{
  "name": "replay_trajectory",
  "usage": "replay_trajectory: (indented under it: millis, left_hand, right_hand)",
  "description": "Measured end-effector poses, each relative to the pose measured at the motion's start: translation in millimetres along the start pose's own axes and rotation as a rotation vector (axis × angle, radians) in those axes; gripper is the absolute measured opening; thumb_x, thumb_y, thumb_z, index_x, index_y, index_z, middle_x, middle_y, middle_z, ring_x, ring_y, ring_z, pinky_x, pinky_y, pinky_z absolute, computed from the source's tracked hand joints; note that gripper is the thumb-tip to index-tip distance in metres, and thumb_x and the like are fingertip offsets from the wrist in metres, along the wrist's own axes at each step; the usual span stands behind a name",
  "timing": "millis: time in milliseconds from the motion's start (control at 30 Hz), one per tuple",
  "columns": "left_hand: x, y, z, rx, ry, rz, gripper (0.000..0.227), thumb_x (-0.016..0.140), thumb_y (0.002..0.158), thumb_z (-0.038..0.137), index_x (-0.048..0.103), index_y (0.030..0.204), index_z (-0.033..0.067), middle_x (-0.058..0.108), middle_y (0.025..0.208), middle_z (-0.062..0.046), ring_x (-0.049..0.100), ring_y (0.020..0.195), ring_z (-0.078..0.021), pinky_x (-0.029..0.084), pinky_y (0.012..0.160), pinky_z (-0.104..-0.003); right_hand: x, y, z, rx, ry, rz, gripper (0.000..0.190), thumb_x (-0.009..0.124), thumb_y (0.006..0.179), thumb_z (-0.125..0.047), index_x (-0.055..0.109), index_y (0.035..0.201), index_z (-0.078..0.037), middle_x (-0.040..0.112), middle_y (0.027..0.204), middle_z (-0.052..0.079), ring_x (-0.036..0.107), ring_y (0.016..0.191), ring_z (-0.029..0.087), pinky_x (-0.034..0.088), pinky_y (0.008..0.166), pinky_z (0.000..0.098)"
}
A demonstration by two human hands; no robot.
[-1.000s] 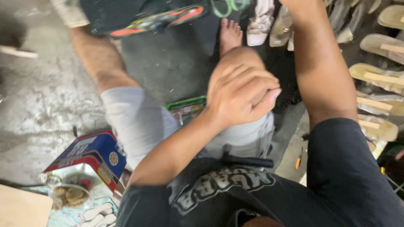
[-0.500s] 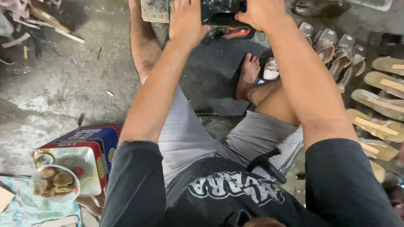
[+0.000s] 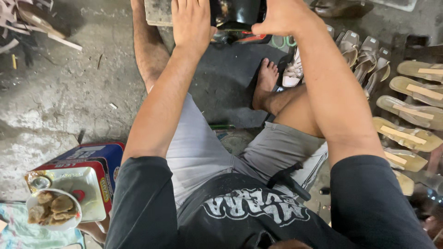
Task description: The person sits on the floor and assembles sandals by attaching black rubber soles to beige upper straps. They use a black-handled tool to press the sole edges onto the straps and green-handled pliers to secure the connection. The person handles multiple sandals one by one, placing finished units on the floor.
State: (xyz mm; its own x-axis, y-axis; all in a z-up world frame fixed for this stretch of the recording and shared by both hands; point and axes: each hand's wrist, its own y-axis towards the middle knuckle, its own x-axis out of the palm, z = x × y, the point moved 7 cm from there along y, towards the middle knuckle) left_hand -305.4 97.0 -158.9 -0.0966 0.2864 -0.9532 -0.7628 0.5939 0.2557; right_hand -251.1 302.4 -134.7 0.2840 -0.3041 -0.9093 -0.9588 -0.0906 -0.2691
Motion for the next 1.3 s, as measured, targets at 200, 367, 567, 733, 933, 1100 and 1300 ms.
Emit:
replay_trajectory:
  millis: [200, 367, 567, 733, 933, 1100, 1300]
  left_hand:
    - [-3.3, 2.5, -11.9, -0.102, -0.072, -0.143, 0.088, 0.099, 0.062, 0.039, 0.044, 0.121, 0.0018, 0.066, 0.110, -0.016, 0.063, 0.107, -0.0364, 0.043, 0.103, -0.052]
    - [-19.9, -0.5, -14.5, -0.188, -0.139, -0.287, 0.093, 0.099, 0.064, 0.043, 0.041, 0.125, 0.0036, 0.064, 0.119, -0.019, 0.060, 0.118, -0.0371, 0.033, 0.117, -0.057]
    - [-101.7, -7.3, 32.8, 0.086, -0.014, 0.132, 0.108, 0.097, 0.055, 0.040, 0.041, 0.141, 0.0083, 0.055, 0.132, -0.021, 0.049, 0.129, -0.0407, 0.026, 0.111, -0.064]
    - [-141.0, -29.0, 89.8, 0.386, -0.055, 0.287, 0.072, 0.087, 0.088, 0.012, 0.053, 0.151, 0.0210, 0.056, 0.152, -0.006, 0.052, 0.142, -0.0289, 0.038, 0.123, -0.048]
    - [-149.5, -95.7, 68.6, -0.109, -1.047, -0.020, 0.047, 0.073, 0.103, 0.003, 0.054, 0.145, 0.0096, 0.072, 0.133, -0.009, 0.073, 0.125, -0.0208, 0.057, 0.108, -0.034]
    - [-129.3, -152.2, 79.2, -0.326, -1.809, -0.066, 0.046, 0.073, 0.103, 0.007, 0.048, 0.141, 0.0002, 0.067, 0.131, -0.014, 0.067, 0.124, -0.0222, 0.053, 0.113, -0.038]
    - [-143.7, -199.7, 81.5, -0.453, -1.907, -0.027, 0.037, 0.065, 0.107, 0.027, 0.059, 0.133, 0.0006, 0.072, 0.120, -0.010, 0.070, 0.112, -0.0175, 0.057, 0.105, -0.035]
  right_hand:
    - [-13.1, -5.7, -23.6, -0.180, 0.139, 0.139, 0.083, 0.093, 0.061, -0.036, 0.054, 0.121, 0.005, 0.064, 0.111, 0.029, 0.064, 0.100, 0.045, 0.051, 0.084, 0.0481]
    - [-6.9, -8.3, -24.8, -0.116, 0.210, 0.044, 0.092, 0.095, 0.065, -0.043, 0.046, 0.129, 0.001, 0.063, 0.119, 0.026, 0.062, 0.109, 0.044, 0.050, 0.090, 0.0482]
    - [-36.1, -22.3, -27.7, -0.287, 0.329, 0.299, 0.075, 0.090, 0.077, -0.031, 0.053, 0.134, 0.001, 0.062, 0.130, 0.027, 0.061, 0.123, 0.042, 0.050, 0.101, 0.0455]
    - [-29.8, -46.4, -6.4, -0.263, 0.868, 0.001, 0.051, 0.078, 0.091, -0.026, 0.062, 0.131, 0.001, 0.068, 0.114, 0.017, 0.066, 0.106, 0.026, 0.055, 0.093, 0.0369]
    - [13.6, -71.9, 101.5, 0.184, 0.715, 0.201, 0.031, 0.067, 0.108, -0.033, 0.072, 0.103, -0.002, 0.073, 0.092, 0.011, 0.071, 0.085, 0.020, 0.058, 0.080, 0.0350]
    - [83.8, -75.0, 120.6, 0.037, 0.162, 0.456, 0.045, 0.087, 0.087, -0.036, 0.070, 0.100, 0.004, 0.068, 0.081, 0.021, 0.066, 0.077, 0.039, 0.053, 0.072, 0.0475]
    - [96.3, -55.8, 112.4, -0.232, -0.056, 0.483, 0.036, 0.087, 0.077, -0.028, 0.065, 0.074, 0.000, 0.067, 0.075, 0.016, 0.065, 0.080, 0.037, 0.053, 0.076, 0.0461]
